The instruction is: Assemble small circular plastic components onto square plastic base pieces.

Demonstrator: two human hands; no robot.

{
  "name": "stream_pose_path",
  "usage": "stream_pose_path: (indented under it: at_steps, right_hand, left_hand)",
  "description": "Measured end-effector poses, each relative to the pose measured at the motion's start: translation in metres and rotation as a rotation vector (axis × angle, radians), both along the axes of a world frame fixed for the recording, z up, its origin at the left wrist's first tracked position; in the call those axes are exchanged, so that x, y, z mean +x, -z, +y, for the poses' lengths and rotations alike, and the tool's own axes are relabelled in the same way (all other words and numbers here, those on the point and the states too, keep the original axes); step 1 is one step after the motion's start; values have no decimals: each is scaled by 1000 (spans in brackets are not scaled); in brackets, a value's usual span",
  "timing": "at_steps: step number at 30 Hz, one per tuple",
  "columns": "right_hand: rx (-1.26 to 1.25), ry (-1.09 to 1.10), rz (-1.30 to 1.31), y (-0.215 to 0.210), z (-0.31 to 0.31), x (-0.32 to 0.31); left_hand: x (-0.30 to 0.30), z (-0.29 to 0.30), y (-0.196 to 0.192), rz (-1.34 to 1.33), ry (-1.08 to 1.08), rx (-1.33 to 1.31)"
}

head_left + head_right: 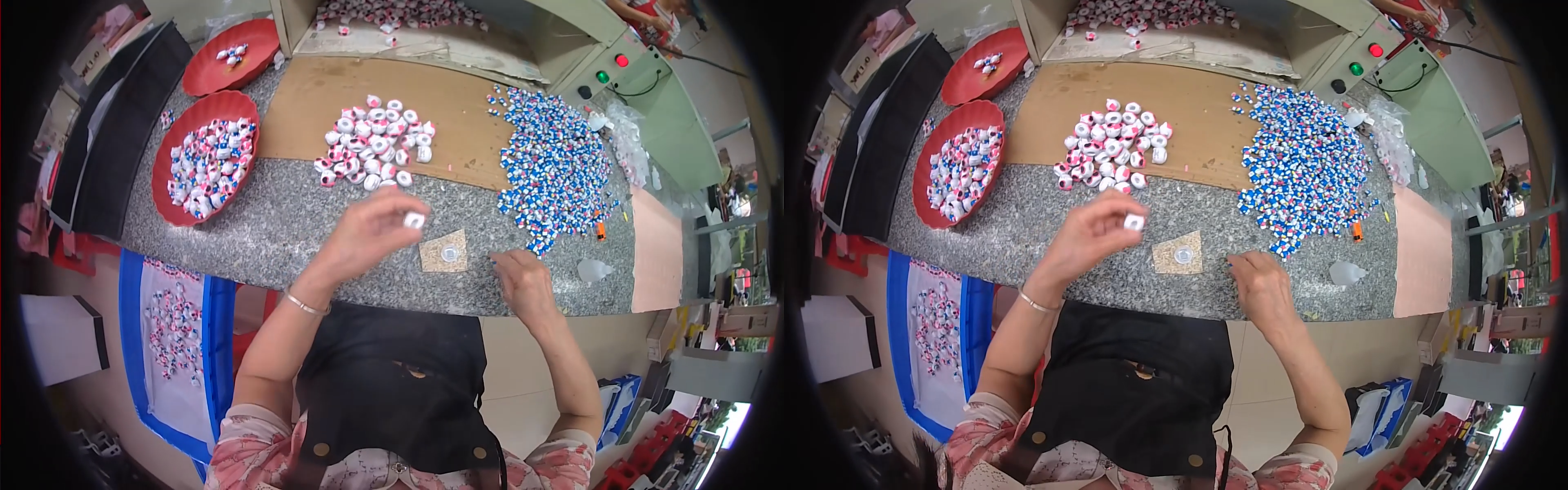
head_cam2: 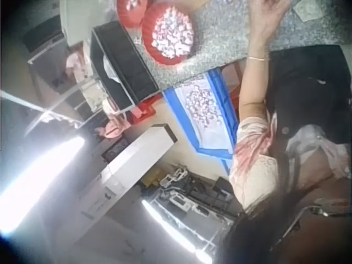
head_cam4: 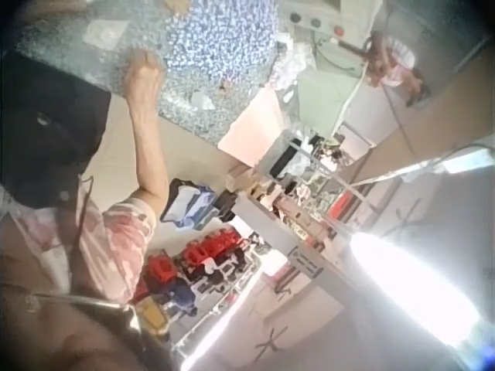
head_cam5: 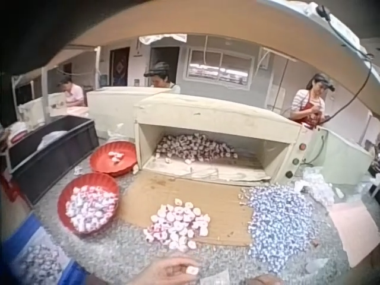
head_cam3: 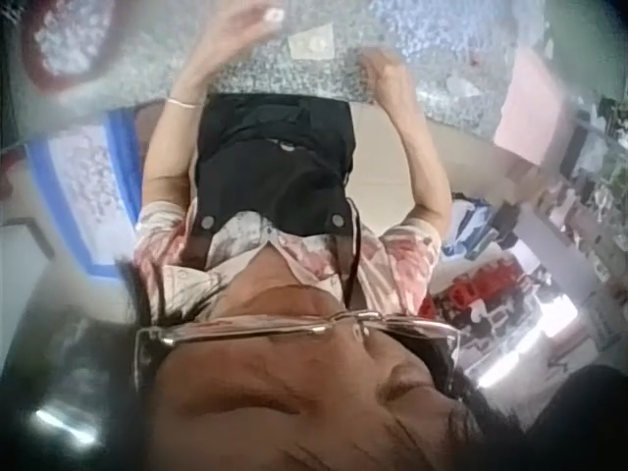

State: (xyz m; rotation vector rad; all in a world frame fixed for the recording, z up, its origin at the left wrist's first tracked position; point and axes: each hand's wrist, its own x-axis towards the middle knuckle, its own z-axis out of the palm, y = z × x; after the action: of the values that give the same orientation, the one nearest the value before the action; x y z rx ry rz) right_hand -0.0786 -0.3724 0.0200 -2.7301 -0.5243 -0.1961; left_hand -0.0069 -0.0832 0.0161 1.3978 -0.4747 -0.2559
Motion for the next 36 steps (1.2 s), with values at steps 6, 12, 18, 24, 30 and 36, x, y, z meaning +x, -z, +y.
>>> stream_pose_path:
  at_steps: [6, 12, 18, 24, 30, 36]
  right_hand:
    - [71, -23, 70, -19, 20, 11]
    - [96, -159, 1, -17, 57, 28]
    - [-118, -272, -14, -19, 66, 33]
    - [-12, -223, -1, -13, 58, 31]
    - [613, 130, 322, -17, 61, 11]
    - [1045, 275, 686, -13, 58, -4]
  left_hand:
    - [-64, 36, 31, 463, 103, -125]
    - [-72, 22, 29, 382, 69, -250]
    - [-65, 18, 16, 357, 1, -159]
    - [-64, -1, 22, 219, -147, -11]
    - [-59, -22, 30, -63, -225, 142]
    - [-58, -28, 26, -208, -117, 174]
